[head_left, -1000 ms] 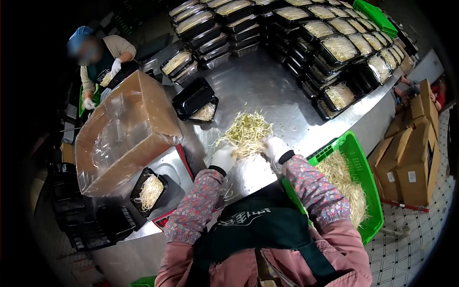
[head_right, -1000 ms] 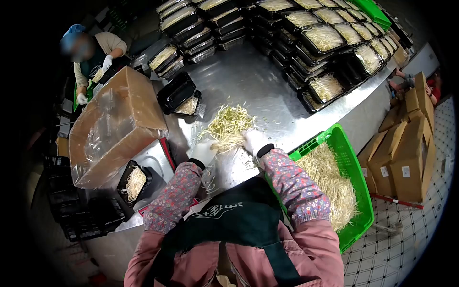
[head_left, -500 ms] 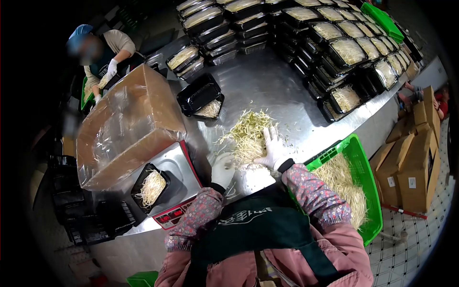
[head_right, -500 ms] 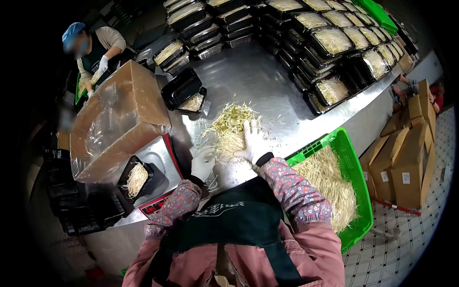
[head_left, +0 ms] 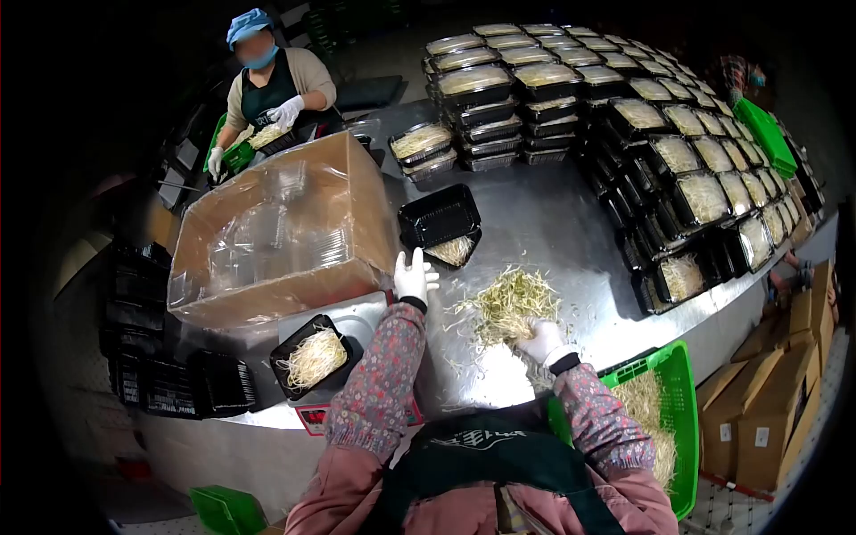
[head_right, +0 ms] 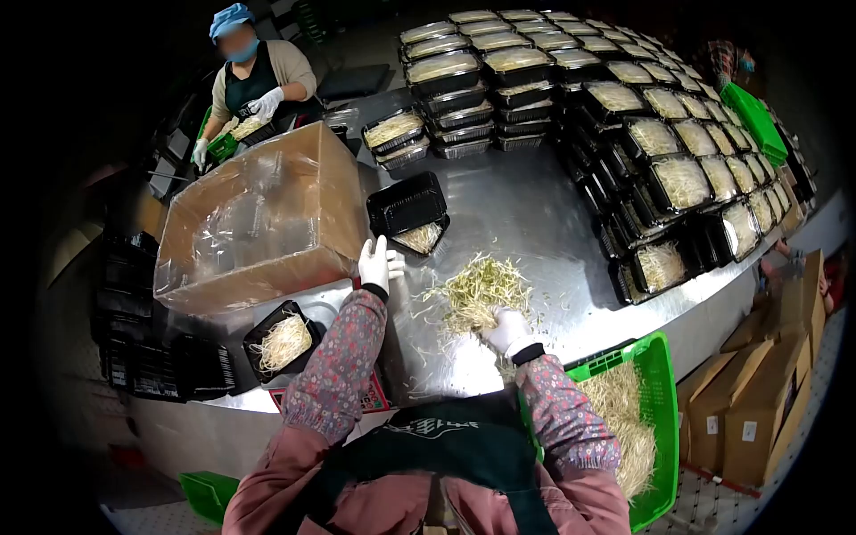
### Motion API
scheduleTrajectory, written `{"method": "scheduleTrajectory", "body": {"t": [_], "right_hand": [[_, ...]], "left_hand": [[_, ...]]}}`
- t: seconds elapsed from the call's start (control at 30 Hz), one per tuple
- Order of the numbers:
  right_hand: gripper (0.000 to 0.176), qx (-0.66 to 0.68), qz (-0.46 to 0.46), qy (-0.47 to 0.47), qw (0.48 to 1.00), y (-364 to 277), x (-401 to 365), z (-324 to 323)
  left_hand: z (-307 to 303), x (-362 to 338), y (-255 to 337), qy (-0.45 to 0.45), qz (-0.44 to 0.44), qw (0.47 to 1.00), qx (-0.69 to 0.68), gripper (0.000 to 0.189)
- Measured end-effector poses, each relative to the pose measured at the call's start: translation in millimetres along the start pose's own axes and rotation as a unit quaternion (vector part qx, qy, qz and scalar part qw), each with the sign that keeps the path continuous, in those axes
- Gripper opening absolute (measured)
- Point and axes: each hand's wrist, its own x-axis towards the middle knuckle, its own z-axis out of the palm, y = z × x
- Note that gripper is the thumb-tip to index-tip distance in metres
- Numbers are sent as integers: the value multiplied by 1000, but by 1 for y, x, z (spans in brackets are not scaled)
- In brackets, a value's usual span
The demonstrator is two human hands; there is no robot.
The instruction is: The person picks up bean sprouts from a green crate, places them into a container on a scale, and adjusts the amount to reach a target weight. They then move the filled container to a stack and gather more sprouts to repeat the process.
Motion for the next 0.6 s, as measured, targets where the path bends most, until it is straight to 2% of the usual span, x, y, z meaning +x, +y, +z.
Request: {"method": "scheduleTrajectory", "body": {"t": [0.1,0.13,0.17,0.23,0.27,0.33,0.37,0.4,0.43,0.47,0.5,0.53,0.6], "right_hand": [[46,85,53,-41,994,0,1,-10],[46,22,47,-41,998,-8,-1,-20],[43,41,27,-33,998,8,-1,-11],[43,145,8,-28,989,14,-8,-11],[45,215,44,-42,975,35,-7,5],[44,213,86,-46,972,26,-13,-11],[44,212,106,-49,970,23,-15,-17],[43,220,72,-29,972,58,-9,4],[43,262,79,-32,961,66,-8,2],[43,303,87,-35,948,71,-5,2],[43,344,95,-36,934,71,-3,1],[46,316,117,-55,940,43,-5,-27],[47,374,68,-34,925,43,11,-32]], "left_hand": [[16,24,13,64,-26,996,57,92],[19,33,15,83,-47,993,76,96],[23,41,16,108,-78,988,82,98],[22,62,8,110,-118,986,47,83],[14,73,1,67,-137,988,11,77],[-3,82,-14,-17,-177,982,-59,64],[-1,69,-20,6,-157,982,-109,45],[3,52,-23,32,-137,982,-123,43],[5,34,-27,58,-115,982,-137,42],[8,14,-24,61,-97,985,-128,49],[7,-3,-21,43,-78,989,-117,64],[8,-14,-21,72,-55,990,-107,68],[9,-32,-12,103,-26,990,-97,69]]}}
